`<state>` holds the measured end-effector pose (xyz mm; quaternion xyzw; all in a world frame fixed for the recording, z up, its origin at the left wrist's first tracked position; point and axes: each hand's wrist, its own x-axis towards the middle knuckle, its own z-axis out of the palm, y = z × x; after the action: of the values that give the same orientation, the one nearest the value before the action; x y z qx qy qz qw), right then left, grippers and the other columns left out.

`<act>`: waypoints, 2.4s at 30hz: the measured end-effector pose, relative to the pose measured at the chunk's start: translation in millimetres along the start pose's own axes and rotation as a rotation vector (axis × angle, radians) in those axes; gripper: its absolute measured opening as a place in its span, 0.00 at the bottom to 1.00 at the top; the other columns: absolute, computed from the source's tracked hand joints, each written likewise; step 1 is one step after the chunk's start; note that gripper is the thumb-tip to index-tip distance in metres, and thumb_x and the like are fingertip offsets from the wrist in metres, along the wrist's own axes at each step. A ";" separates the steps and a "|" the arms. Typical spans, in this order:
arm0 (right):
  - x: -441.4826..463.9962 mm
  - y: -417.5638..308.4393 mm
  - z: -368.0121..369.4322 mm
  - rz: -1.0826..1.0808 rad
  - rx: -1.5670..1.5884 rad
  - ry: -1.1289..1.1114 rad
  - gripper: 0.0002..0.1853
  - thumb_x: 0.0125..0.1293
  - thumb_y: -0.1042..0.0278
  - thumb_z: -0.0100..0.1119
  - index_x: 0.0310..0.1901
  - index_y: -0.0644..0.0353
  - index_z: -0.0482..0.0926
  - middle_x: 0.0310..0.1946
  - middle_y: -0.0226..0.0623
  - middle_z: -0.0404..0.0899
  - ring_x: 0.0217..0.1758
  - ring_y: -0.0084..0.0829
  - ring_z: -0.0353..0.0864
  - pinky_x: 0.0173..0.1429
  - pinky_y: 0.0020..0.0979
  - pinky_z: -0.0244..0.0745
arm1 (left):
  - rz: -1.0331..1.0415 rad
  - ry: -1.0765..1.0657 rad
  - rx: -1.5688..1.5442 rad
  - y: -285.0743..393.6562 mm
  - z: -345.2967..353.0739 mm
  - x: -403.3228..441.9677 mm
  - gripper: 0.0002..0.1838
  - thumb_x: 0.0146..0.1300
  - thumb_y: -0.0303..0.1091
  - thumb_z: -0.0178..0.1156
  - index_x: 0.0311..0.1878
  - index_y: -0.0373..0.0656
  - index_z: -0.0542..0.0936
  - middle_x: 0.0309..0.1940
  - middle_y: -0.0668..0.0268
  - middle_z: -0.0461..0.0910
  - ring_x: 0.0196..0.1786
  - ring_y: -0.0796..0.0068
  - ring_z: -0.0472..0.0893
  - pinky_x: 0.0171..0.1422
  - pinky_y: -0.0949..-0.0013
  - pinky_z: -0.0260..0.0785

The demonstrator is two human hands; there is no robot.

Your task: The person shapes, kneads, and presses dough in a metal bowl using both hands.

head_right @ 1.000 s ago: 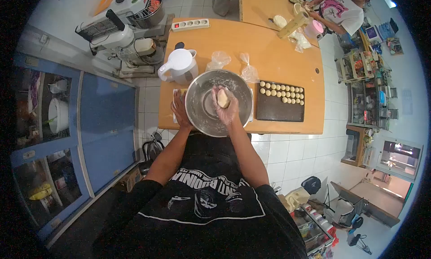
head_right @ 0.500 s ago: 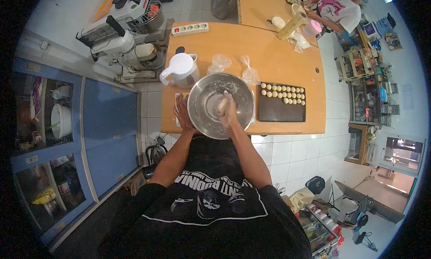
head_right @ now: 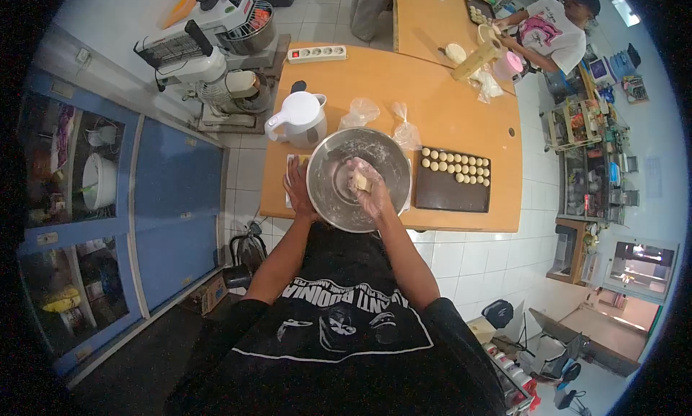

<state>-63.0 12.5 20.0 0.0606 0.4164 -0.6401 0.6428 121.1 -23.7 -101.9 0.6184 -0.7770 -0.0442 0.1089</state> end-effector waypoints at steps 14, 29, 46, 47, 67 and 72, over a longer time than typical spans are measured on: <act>29.9 8.4 -56.6 -0.022 -0.018 -0.102 0.13 0.80 0.55 0.50 0.37 0.50 0.76 0.28 0.30 0.77 0.27 0.28 0.78 0.31 0.32 0.72 | 0.016 0.009 -0.202 7.7 -28.4 4.3 0.39 0.69 0.55 0.58 0.78 0.49 0.64 0.83 0.59 0.54 0.88 0.61 0.47 0.84 0.44 0.40; 7.3 -17.2 8.4 0.082 0.041 -0.123 0.18 0.78 0.51 0.59 0.47 0.61 0.81 0.39 0.39 0.84 0.48 0.36 0.88 0.37 0.30 0.88 | -0.013 -0.012 -0.119 5.5 -18.1 3.3 0.39 0.69 0.51 0.59 0.80 0.53 0.61 0.84 0.62 0.53 0.88 0.61 0.49 0.83 0.45 0.45; 27.0 -9.6 -0.7 -0.113 -0.274 0.134 0.17 0.76 0.50 0.60 0.37 0.56 0.79 0.31 0.33 0.78 0.32 0.27 0.80 0.28 0.26 0.72 | -0.015 0.034 -0.236 -2.7 -5.7 4.7 0.41 0.67 0.53 0.61 0.81 0.51 0.62 0.83 0.60 0.55 0.87 0.60 0.50 0.83 0.45 0.45; 19.9 -18.4 1.4 -0.040 -0.177 -0.048 0.16 0.76 0.51 0.60 0.42 0.58 0.81 0.37 0.34 0.81 0.41 0.28 0.83 0.37 0.27 0.77 | -0.010 0.039 -0.235 -3.0 -5.6 7.3 0.41 0.67 0.53 0.61 0.81 0.51 0.62 0.83 0.60 0.55 0.87 0.60 0.50 0.83 0.45 0.45; 31.1 -32.7 4.8 0.128 -0.166 -0.064 0.25 0.78 0.49 0.58 0.22 0.49 0.68 0.14 0.27 0.67 0.11 0.25 0.64 0.14 0.28 0.56 | 0.023 0.117 -0.211 -1.8 -6.6 4.4 0.34 0.70 0.48 0.60 0.76 0.47 0.69 0.82 0.62 0.58 0.85 0.61 0.56 0.80 0.46 0.52; 29.3 -31.6 7.0 0.133 -0.179 -0.194 0.20 0.77 0.51 0.58 0.27 0.52 0.73 0.18 0.29 0.71 0.14 0.26 0.66 0.16 0.27 0.57 | 0.037 0.162 -0.174 -8.4 8.5 2.3 0.33 0.69 0.45 0.62 0.75 0.47 0.70 0.81 0.61 0.60 0.84 0.60 0.58 0.80 0.45 0.53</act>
<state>-92.2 -19.8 20.9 -0.0319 0.4028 -0.5592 0.7239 126.7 -28.4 -111.5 0.5938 -0.7701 -0.0594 0.2253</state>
